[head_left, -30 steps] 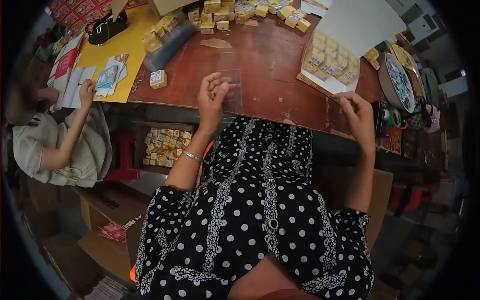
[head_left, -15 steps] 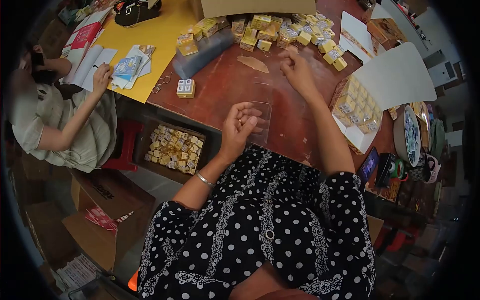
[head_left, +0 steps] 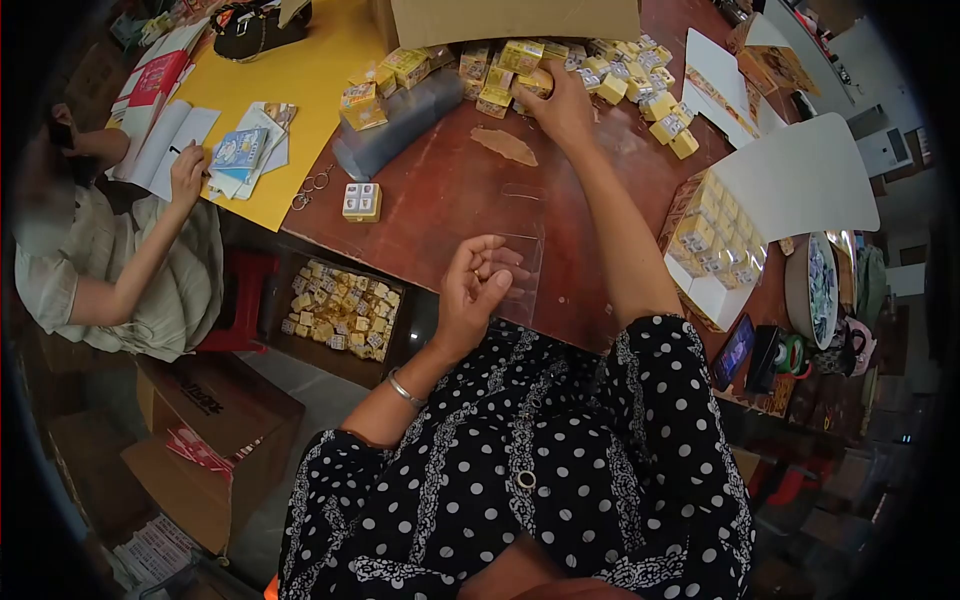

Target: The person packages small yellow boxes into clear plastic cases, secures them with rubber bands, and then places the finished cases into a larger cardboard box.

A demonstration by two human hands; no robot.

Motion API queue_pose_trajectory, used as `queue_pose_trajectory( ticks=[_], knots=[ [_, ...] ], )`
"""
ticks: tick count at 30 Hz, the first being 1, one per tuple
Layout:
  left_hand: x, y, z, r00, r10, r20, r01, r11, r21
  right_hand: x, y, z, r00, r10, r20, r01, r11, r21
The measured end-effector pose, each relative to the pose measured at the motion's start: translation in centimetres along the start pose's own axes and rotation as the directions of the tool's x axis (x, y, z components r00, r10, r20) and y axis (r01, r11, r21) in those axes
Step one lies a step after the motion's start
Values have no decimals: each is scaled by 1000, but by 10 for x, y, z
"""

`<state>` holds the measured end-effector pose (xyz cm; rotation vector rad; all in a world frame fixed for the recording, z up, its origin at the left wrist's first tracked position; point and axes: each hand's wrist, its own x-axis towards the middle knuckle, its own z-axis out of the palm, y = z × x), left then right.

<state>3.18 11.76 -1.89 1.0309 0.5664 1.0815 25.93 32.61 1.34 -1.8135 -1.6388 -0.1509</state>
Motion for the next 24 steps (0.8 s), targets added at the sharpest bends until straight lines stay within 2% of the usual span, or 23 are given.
queue_pose_trajectory(
  ticks=[4, 6, 7, 9, 10, 12, 13, 15, 16, 18, 19, 21, 22, 24],
  knots=[
    [-1, 3, -1, 1000, -17, 9, 17, 998, -63, -12, 10, -25, 998, -58, -3, 58, 995, 77],
    [0, 1, -1, 1000, -20, 14, 20, 997, -69, -34, 7, -58, 981, 46, 189, -98, 956, 276],
    [0, 1, -1, 1000, -11, 8, 11, 999, -50, -45, 15, -63, 980, 59, 190, -109, 958, 265],
    [-1, 2, 1, 1000, -2, -3, 2, 1000, -29, -71, 31, -70, 974, -6, 227, -128, 811, 571],
    [0, 1, 1, 1000, -15, 6, 16, 999, -31, -83, 29, -82, 974, 10, 228, -141, 812, 566],
    [1, -1, -1, 1000, 23, -1, -23, 1000, -5, -104, 14, -113, 892, -15, 451, -390, 478, 787],
    [0, 0, 0, 1000, 24, -4, -24, 1000, -13, -113, 12, -121, 892, -3, 452, -397, 475, 785],
    [-1, -1, 1, 1000, 24, -8, -24, 1000, -11, -129, 10, -136, 821, 38, 570, -536, 398, 745],
    [0, -2, 1, 999, 36, -19, -36, 999, -10, -138, 7, -142, 822, 46, 567, -536, 396, 745],
    [0, -4, -1, 999, 42, -9, -42, 999, -10, -153, 0, -151, 803, 5, 596, -582, 222, 782],
    [1, -5, -1, 999, 53, -7, -53, 999, -9, -159, 1, -152, 804, 9, 594, -581, 222, 783],
    [0, -4, -1, 999, 47, -7, -47, 999, -6, -169, 6, -152, 828, -124, 546, -485, 328, 811],
    [0, -4, -1, 999, 41, -9, -41, 999, 0, -174, 5, -154, 829, -121, 546, -486, 328, 810],
    [0, -4, -1, 999, 41, -6, -41, 999, 3, -186, 1, -160, 863, -81, 498, -412, 460, 787]
  ],
)
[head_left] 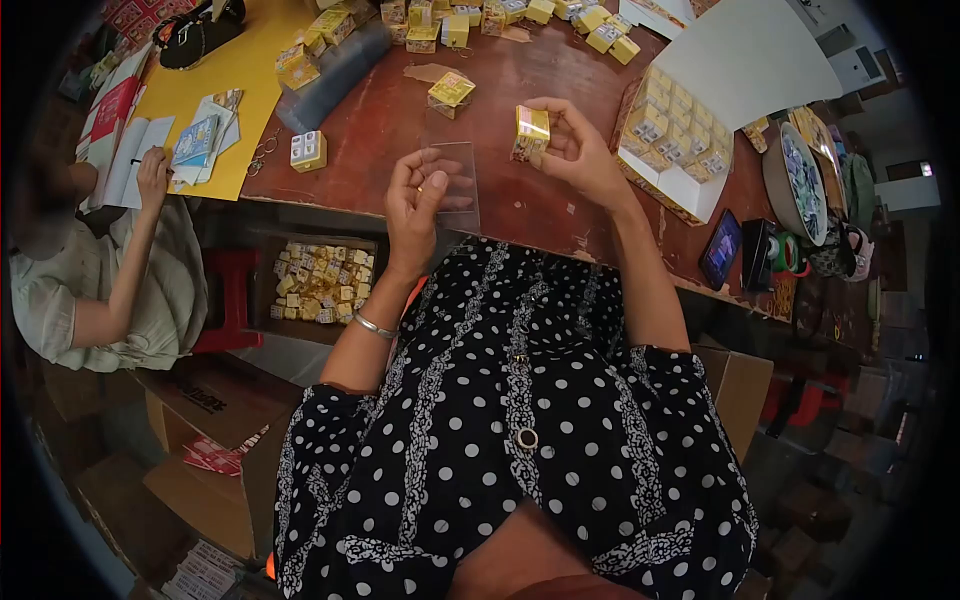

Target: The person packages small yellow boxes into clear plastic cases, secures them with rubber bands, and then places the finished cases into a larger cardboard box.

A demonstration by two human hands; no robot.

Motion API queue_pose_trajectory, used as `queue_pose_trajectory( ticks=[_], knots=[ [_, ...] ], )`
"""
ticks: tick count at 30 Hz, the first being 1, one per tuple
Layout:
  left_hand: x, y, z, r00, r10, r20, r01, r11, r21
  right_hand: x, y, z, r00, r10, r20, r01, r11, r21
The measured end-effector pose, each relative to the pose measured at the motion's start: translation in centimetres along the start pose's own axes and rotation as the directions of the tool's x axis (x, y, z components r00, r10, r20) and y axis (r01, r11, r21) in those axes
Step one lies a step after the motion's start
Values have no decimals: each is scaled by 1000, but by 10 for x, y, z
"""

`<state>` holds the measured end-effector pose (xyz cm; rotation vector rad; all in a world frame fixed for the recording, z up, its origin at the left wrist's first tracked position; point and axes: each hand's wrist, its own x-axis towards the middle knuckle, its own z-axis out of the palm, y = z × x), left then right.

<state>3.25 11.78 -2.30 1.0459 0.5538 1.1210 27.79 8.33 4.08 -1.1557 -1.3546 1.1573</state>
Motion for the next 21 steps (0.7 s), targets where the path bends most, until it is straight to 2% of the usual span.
queue_pose_trajectory(
  ticks=[1, 3, 4, 6, 8, 10, 11, 13, 16, 17, 18, 19, 21],
  knots=[
    [0, 0, 0, 1000, 3, 0, -3, 1000, 3, -6, -2, 4, 1000, 1, -5, -1, 1000, 0],
    [0, 0, 0, 1000, 5, 4, -5, 1000, 11, -15, -7, 10, 988, -8, -152, -19, 984, -177],
    [0, -1, 0, 1000, 10, 4, -10, 1000, 20, -19, -6, 9, 988, -7, -156, -21, 984, -176],
    [0, -2, 0, 1000, 9, 6, -9, 1000, 26, -26, -2, 8, 978, -122, -169, 71, 956, -284],
    [1, -2, -1, 1000, 8, 6, -8, 999, 33, -31, 8, 3, 973, -128, -194, 70, 958, -278],
    [3, 1, 0, 993, -104, 46, 107, 992, -64, -36, 11, 2, 967, -132, -218, 70, 960, -272],
    [1, 4, 3, 993, -107, 46, 110, 992, -64, -39, 10, 6, 962, -156, -226, 78, 945, -319],
    [-5, 13, 11, 956, -240, 171, 274, 936, -220, -45, 7, 13, 957, -177, -231, 85, 929, -361],
    [-15, 21, 23, 943, -275, 188, 316, 916, -247, -55, -3, 19, 972, -117, -205, 13, 893, -450],
    [-17, 19, 24, 942, -281, 184, 321, 914, -247, -58, -6, 19, 980, -120, -161, 6, 820, -572],
    [-17, 17, 25, 940, -294, 175, 338, 873, -351, -60, -7, 18, 987, -117, -115, 7, 730, -683],
    [-17, 16, 26, 937, -306, 168, 349, 822, -451, -61, -2, 18, 987, -114, -114, 6, 732, -681],
    [-15, 11, 26, 933, -317, 168, 358, 801, -479, -61, 12, 15, 976, -208, -69, 77, 622, -780]
  ],
)
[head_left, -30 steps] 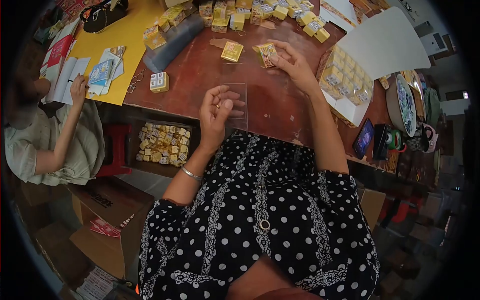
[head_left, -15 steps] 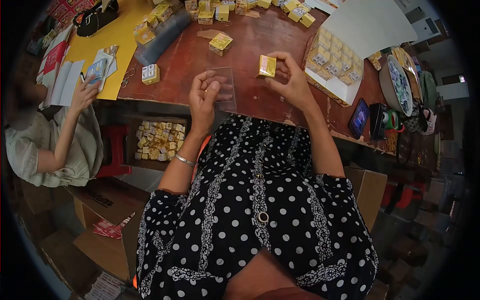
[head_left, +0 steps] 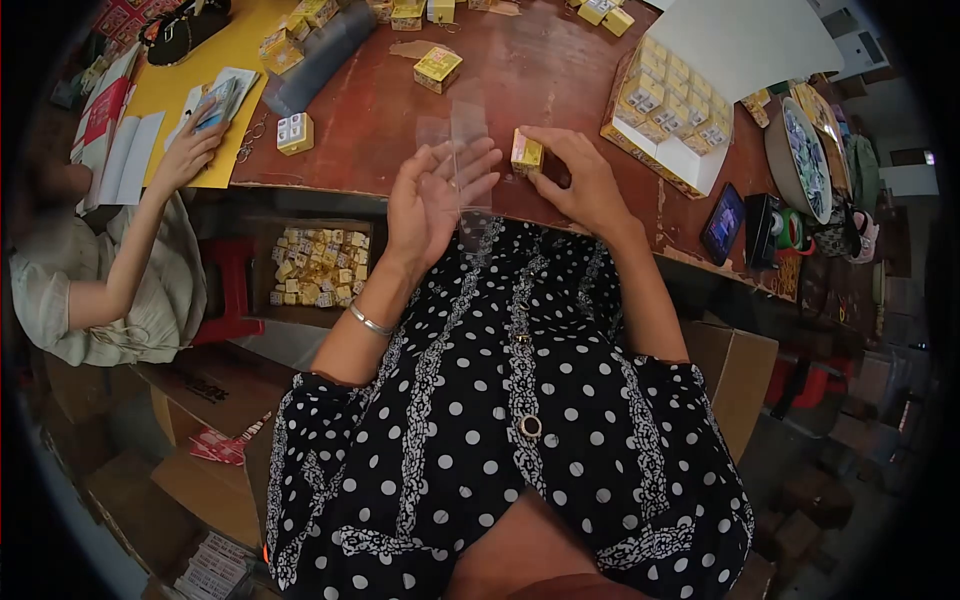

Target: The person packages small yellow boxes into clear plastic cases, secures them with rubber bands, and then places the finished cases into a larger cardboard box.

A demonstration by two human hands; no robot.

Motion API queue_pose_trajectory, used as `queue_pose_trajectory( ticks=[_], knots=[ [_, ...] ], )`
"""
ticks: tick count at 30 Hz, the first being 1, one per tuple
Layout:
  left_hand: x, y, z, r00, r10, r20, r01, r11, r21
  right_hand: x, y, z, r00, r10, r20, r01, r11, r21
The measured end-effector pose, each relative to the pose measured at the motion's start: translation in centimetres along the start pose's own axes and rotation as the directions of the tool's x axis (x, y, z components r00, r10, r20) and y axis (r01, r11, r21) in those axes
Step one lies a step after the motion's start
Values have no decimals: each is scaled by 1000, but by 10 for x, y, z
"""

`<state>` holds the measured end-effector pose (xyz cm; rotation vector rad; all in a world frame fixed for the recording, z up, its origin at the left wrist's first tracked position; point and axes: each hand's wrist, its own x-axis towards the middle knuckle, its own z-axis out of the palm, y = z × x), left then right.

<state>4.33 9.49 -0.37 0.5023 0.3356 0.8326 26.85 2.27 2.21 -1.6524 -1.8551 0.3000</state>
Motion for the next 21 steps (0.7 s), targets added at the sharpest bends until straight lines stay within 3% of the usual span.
queue_pose_trajectory(
  ticks=[1, 3, 5, 7, 8, 10, 12, 13, 16, 18, 19, 21],
  knots=[
    [3, -1, 0, 1000, -4, -4, 4, 999, -36, 1, 0, -1, 1000, -3, 3, 3, 1000, -1],
    [8, -3, 2, 1000, 0, 2, 0, 1000, -14, 1, -3, 0, 992, -95, -82, 78, 977, -196],
    [11, -5, 1, 1000, -5, 5, 5, 1000, 10, 0, 0, 6, 995, -83, -59, 70, 979, -192],
    [14, -8, 0, 989, -39, 145, 24, 995, 99, -2, 3, 7, 997, -65, -34, 58, 981, -188],
    [14, -10, 1, 989, -42, 140, 28, 995, 97, -2, 4, 4, 996, -79, -45, 68, 976, -208],
    [16, -15, 5, 989, -5, 149, -46, 942, 333, -3, 1, -1, 994, -90, -61, 73, 970, -231],
    [16, -18, 4, 989, -13, 147, -36, 945, 327, -4, -8, -3, 998, 60, -28, -63, 985, -158],
    [16, -19, 5, 990, -18, 137, -27, 947, 320, -4, -11, -1, 998, 61, -33, -66, 985, -162],
    [7, -16, 13, 983, -27, 184, -30, 952, 304, -6, -9, 10, 979, 118, -169, -141, 981, -131],
    [2, -9, 15, 991, -1, 133, -36, 961, 273, -9, 1, 17, 954, 276, -120, -244, 942, 229],
    [0, -5, 15, 996, 23, 84, -43, 970, 239, -10, -3, 15, 953, 277, -123, -245, 942, 230],
    [-1, 7, 8, 996, -41, 76, 26, 981, 191, -16, -17, 6, 940, 336, -55, -231, 750, 620]
  ],
)
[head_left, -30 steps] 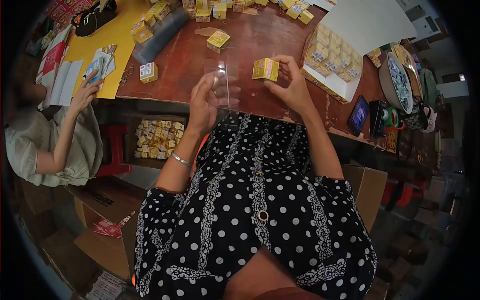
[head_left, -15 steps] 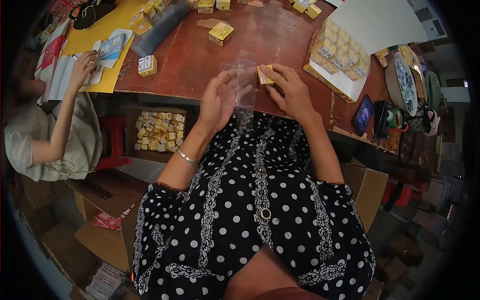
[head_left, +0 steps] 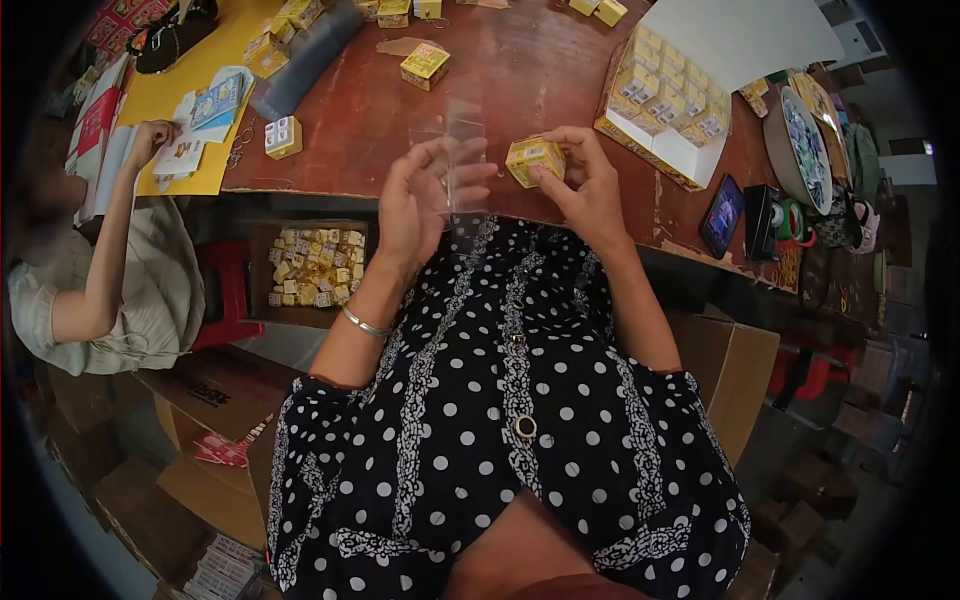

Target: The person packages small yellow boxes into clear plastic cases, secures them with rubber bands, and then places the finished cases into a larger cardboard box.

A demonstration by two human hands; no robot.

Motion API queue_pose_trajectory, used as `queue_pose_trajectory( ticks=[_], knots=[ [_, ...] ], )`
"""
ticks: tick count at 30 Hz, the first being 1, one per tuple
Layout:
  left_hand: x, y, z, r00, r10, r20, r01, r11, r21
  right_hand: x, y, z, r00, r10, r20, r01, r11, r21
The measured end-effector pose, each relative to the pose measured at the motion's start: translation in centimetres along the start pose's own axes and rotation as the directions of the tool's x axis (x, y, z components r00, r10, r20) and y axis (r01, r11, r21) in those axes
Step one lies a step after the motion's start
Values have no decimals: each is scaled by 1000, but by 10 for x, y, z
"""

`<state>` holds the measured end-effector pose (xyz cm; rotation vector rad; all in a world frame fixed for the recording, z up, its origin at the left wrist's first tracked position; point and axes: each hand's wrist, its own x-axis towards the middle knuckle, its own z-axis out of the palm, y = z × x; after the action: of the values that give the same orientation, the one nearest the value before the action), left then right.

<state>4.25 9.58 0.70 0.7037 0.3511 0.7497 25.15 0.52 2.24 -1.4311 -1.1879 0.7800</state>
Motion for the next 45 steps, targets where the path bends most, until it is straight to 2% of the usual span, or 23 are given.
queue_pose_trajectory(
  ticks=[1, 2, 5, 9, 11, 13, 19, 21, 22, 24, 25, 27, 28, 30, 31, 34, 35, 36, 38, 40, 41, 43, 45],
  knots=[
    [0, 5, -5, 998, -60, 3, 60, 997, -55, -4, -7, 0, 1000, 2, -8, -2, 1000, -3],
    [0, 3, -11, 992, -89, 91, 104, 980, -172, -7, -14, 1, 1000, -21, 4, 20, 999, 30],
    [-6, 1, -4, 972, -121, 200, 172, 949, -264, -14, -29, 3, 999, -38, 35, 33, 988, 148],
    [-11, 5, 14, 970, -120, 209, 180, 939, -294, -15, -24, 0, 994, -75, 76, 47, 946, 321],
    [-12, 5, 16, 969, -83, 235, 172, 905, -389, -15, -25, -2, 994, -83, 75, 54, 942, 330],
    [-12, 6, 20, 967, -86, 238, 169, 920, -355, -16, -25, -2, 993, -89, 72, 59, 938, 340],
    [-7, 8, 12, 962, -98, 253, 151, 968, -200, -14, -25, -11, 989, -100, 108, 76, 975, 207],
    [-2, 12, 10, 960, -106, 258, 156, 971, -183, -15, -20, -16, 993, 1, 121, -13, 995, 100],
    [3, 15, 10, 962, -60, 267, 98, 987, -131, -15, -18, -14, 993, 4, 120, -16, 995, 99],
    [11, 19, 12, 960, -13, 280, 37, 996, -81, -15, -10, -8, 997, 66, -48, -62, 994, 90],
    [14, 20, 12, 971, 28, 239, -21, 999, -32, -17, -1, -5, 997, 67, -48, -62, 994, 89],
    [15, 20, 11, 977, 71, 203, -78, 997, 24, -19, 17, -2, 971, 106, -216, -160, 954, -252],
    [13, 19, 7, 978, 38, 205, -41, 999, 13, -21, 11, -3, 970, 106, -217, -160, 955, -250],
    [6, 13, 1, 979, -1, 202, 0, 1000, 5, -28, -8, -9, 985, 152, -87, -169, 697, -697],
    [3, 9, -1, 984, -44, 175, 47, 999, -15, -28, -11, -14, 984, 158, -87, -173, 698, -695],
    [-2, 2, -5, 983, -115, 140, 123, 991, -49, -20, -11, -31, 996, -10, -84, -34, 863, -504],
    [-3, 1, -5, 981, -139, 134, 147, 987, -57, -13, -11, -33, 996, -10, -86, -35, 862, -506],
    [-2, -2, -6, 981, -137, 136, 146, 988, -57, -3, -11, -34, 985, -173, -18, 139, 843, -520],
    [3, -8, -7, 993, -103, 49, 104, 995, 1, 18, -5, -34, 940, -336, 54, 314, 795, -520],
    [7, -7, -6, 995, -91, 42, 90, 996, 10, 38, 7, -32, 974, -225, 15, 199, 824, -531],
    [8, -6, -6, 996, -85, 31, 84, 996, 17, 44, 9, -32, 973, -229, 16, 203, 825, -528],
    [9, -2, -5, 994, -101, 40, 103, 994, -34, 53, 11, -32, 983, 22, 180, 84, 823, -562],
    [9, -1, -6, 992, -117, 45, 121, 988, -93, 49, 10, -30, 971, 63, 229, 55, 878, -475]
  ],
)
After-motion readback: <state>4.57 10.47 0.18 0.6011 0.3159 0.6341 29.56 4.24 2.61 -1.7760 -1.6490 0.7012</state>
